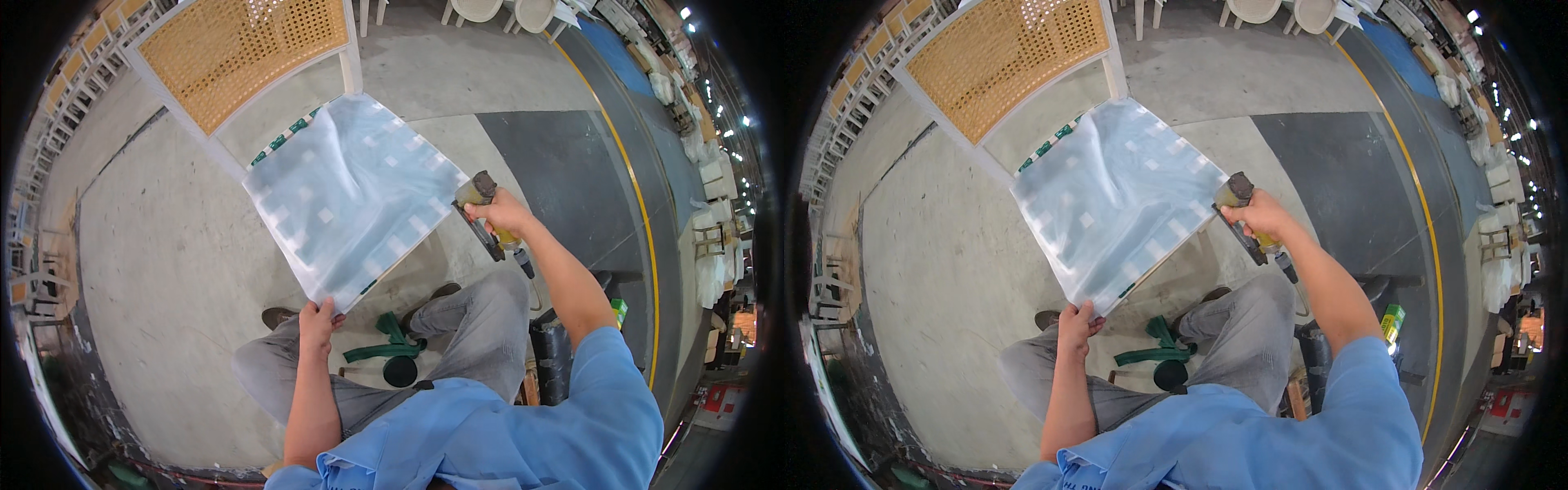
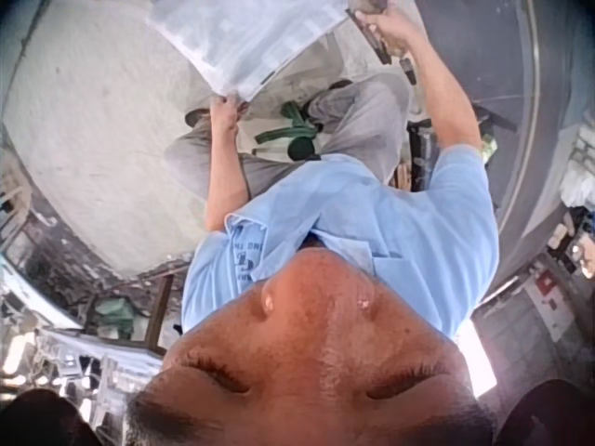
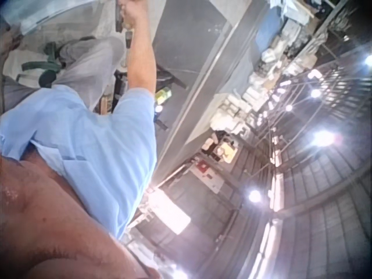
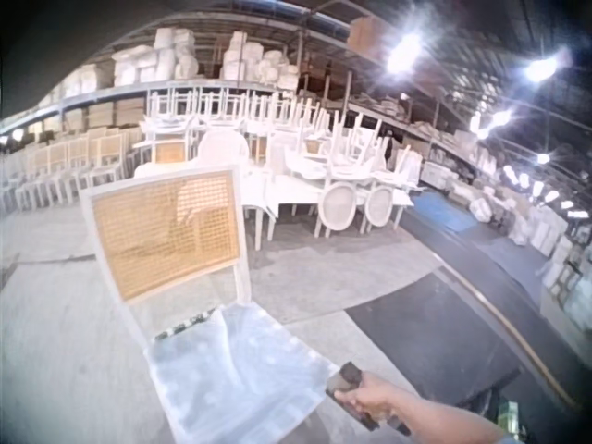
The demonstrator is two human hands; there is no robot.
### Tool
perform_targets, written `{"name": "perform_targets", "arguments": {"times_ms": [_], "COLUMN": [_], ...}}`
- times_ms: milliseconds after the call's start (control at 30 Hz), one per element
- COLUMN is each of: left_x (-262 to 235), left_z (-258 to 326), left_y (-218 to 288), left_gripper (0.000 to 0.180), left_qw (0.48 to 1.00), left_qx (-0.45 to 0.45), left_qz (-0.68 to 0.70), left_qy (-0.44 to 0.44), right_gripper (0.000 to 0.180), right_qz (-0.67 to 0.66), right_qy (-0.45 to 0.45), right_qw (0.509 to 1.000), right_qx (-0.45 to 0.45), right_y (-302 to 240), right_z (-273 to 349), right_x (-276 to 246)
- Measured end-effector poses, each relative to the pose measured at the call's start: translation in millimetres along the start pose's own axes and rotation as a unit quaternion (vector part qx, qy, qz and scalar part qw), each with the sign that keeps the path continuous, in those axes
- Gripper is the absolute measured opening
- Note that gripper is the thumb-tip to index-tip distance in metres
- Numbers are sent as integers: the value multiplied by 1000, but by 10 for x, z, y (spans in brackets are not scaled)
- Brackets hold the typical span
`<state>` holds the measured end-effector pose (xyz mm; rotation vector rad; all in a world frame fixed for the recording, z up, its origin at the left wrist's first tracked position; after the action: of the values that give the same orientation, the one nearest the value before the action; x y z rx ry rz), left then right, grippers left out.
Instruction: The person weaves green plastic strips into a white chair seat frame, then staples the edges. They trim excess strips with scissors and cover the woven seat with a translucent sheet, stapling it in place.
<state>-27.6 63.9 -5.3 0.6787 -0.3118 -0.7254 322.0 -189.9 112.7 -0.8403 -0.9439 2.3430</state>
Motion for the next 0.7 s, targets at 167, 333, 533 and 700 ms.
{"name": "perform_targets", "arguments": {"times_ms": [167, 333, 533, 700], "left_x": [36, 1, 26, 0], "left_z": [-5, -9, 38, -20], "left_y": [-4, -37, -13, -85], "left_gripper": [35, 36, 39, 38], "left_qw": [1000, 1000, 999, 999], "left_qx": [13, 11, 8, 18], "left_qz": [-12, 4, -5, 8], "left_qy": [-25, -14, -31, -32], "right_gripper": [20, 22, 25, 27], "right_qz": [19, 12, -19, 31], "right_qy": [5, -3, -41, -40], "right_qw": [1000, 1000, 999, 999], "right_qx": [7, 4, -3, 6], "right_y": [56, -20, -74, -73], "right_z": [21, 179, 309, 285], "right_x": [121, 283, 603, 738]}}
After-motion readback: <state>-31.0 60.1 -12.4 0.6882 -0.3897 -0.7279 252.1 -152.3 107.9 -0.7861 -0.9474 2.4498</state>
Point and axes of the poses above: each hand's wrist, its own z-axis away from the middle knuckle, its own x-axis out of the palm, y = z × x, the point moved 3 cm from there along -z, towards the middle knuckle, and after that the axes turned 2 degrees about -z, right-handed, at the moved point
